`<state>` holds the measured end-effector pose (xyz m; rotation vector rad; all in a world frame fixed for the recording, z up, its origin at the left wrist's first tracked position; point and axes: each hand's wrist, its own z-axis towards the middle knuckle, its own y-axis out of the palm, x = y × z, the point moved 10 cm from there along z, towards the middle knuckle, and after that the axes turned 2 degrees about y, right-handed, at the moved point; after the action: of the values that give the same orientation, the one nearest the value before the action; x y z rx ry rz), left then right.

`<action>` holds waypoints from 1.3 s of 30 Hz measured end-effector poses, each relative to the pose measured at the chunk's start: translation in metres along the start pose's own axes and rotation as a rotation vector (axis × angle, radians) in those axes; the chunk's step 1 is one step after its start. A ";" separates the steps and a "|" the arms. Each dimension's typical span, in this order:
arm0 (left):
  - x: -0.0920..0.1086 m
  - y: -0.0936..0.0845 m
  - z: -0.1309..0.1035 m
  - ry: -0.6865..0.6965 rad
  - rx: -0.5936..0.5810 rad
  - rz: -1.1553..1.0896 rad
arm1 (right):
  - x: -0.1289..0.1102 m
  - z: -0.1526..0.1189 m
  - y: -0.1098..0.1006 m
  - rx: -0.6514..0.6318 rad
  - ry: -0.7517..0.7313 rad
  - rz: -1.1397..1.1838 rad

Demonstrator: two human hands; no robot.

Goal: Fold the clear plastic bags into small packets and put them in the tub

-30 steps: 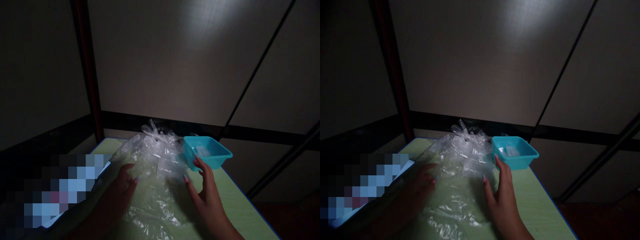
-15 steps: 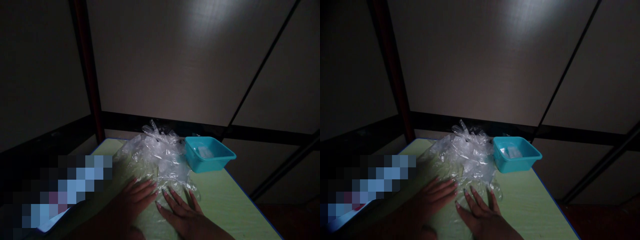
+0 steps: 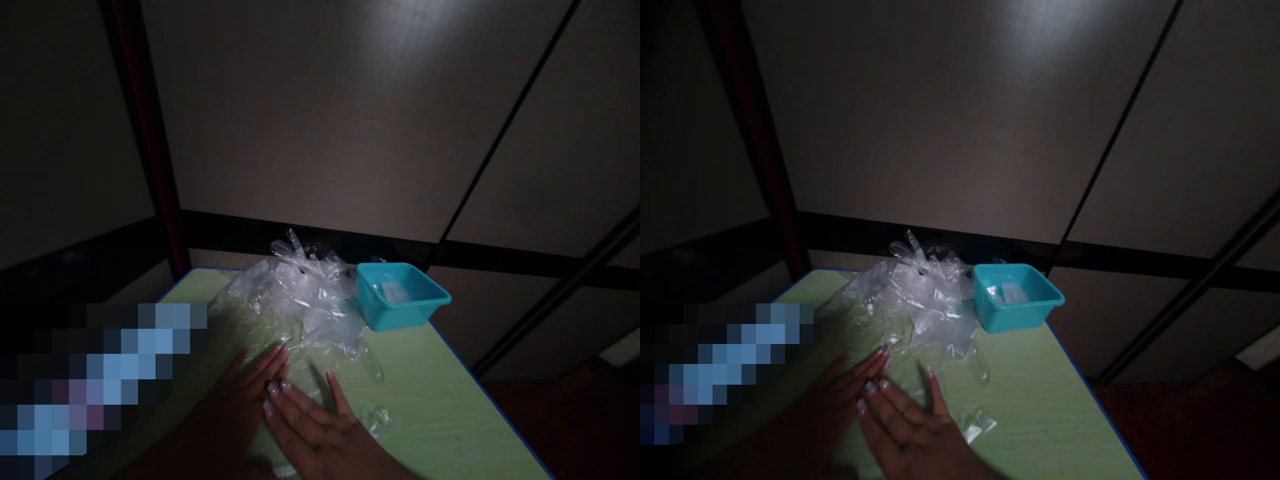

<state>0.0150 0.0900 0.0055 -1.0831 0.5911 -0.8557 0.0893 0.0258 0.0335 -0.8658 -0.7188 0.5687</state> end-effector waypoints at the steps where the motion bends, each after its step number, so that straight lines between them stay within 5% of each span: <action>1: 0.003 0.001 0.002 0.036 0.001 0.006 | -0.004 0.000 -0.002 0.033 -0.022 -0.058; 6: 0.022 -0.001 0.009 0.150 0.029 -0.083 | -0.011 0.001 -0.005 0.034 -0.034 -0.094; 12: 0.021 0.009 0.000 0.064 -0.154 -0.175 | -0.009 -0.008 0.013 -0.244 0.068 0.142; 17: 0.020 0.013 0.004 0.013 -0.334 -0.171 | -0.015 -0.023 0.026 -0.212 0.192 0.044; 21: 0.020 0.013 0.006 -0.038 -0.412 -0.155 | 0.002 -0.057 0.030 -0.304 0.376 -0.027; 27: 0.021 0.012 0.001 -0.058 -0.360 -0.201 | 0.040 -0.144 0.009 -0.531 0.693 0.025; 31: 0.021 0.004 0.006 -0.047 -0.301 -0.253 | 0.054 -0.160 -0.019 -0.418 0.903 -0.102; 35: 0.007 -0.006 0.014 -0.103 -0.222 -0.253 | 0.048 -0.125 -0.052 -0.145 0.989 -0.070; 39: 0.006 0.003 0.013 -0.048 -0.293 -0.258 | 0.040 -0.085 -0.083 0.109 0.985 -0.018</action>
<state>0.0293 0.0919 0.0073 -1.4658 0.5545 -0.9824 0.1922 -0.0307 0.0772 -0.9055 0.1999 0.1104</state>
